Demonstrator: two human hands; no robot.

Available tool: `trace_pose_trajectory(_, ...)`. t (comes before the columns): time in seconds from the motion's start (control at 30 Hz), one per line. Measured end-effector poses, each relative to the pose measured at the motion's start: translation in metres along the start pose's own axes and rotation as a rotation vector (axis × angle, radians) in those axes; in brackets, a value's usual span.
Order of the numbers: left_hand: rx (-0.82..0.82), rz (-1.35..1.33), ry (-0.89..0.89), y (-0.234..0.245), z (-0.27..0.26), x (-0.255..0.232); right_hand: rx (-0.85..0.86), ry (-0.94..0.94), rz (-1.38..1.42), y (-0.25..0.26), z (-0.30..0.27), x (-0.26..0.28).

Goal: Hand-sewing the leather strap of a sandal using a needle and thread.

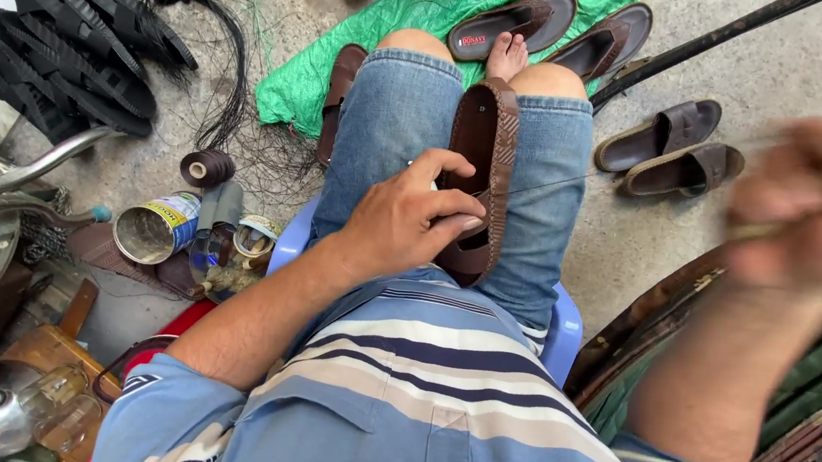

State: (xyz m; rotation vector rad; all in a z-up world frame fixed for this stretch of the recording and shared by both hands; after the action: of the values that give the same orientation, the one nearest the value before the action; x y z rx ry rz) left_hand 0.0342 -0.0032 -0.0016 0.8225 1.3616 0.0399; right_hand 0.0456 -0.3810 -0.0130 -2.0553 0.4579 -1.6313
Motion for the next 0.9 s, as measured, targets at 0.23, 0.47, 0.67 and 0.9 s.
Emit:
trace_pose_trajectory(0.23, 0.272, 0.235, -0.087, 0.035, 0.014, -0.008, -0.087, 0.891, -1.514, -0.065, -0.006, -0.018)
trace_pose_trajectory(0.47, 0.471, 0.204, -0.090, 0.042, 0.029, -0.003, 0.151, 0.353, -1.506, -0.149, 0.009, -0.080)
trace_pose_trajectory(0.67, 0.198, -1.340, 0.037, 0.049, 0.035, -0.008, 0.063, 0.071, -1.110, -0.148, 0.017, -0.078)
trace_pose_trajectory(0.9, 0.373, -0.031, -0.089, 0.036, 0.039, 0.001, 0.003, 0.100, -1.021, -0.139, 0.016, -0.089)
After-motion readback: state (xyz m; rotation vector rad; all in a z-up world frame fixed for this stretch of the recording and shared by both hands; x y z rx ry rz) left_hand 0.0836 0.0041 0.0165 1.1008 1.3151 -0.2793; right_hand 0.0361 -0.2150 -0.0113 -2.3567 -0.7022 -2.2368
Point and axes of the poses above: each hand's wrist, its own z-axis towards the middle knuckle, its own y-axis out of the back of the hand, x = y × z, the point moved 2 cm from there along z, towards the middle knuckle, and after that the axes turned 1 degree about z, right-handed, at the moved point
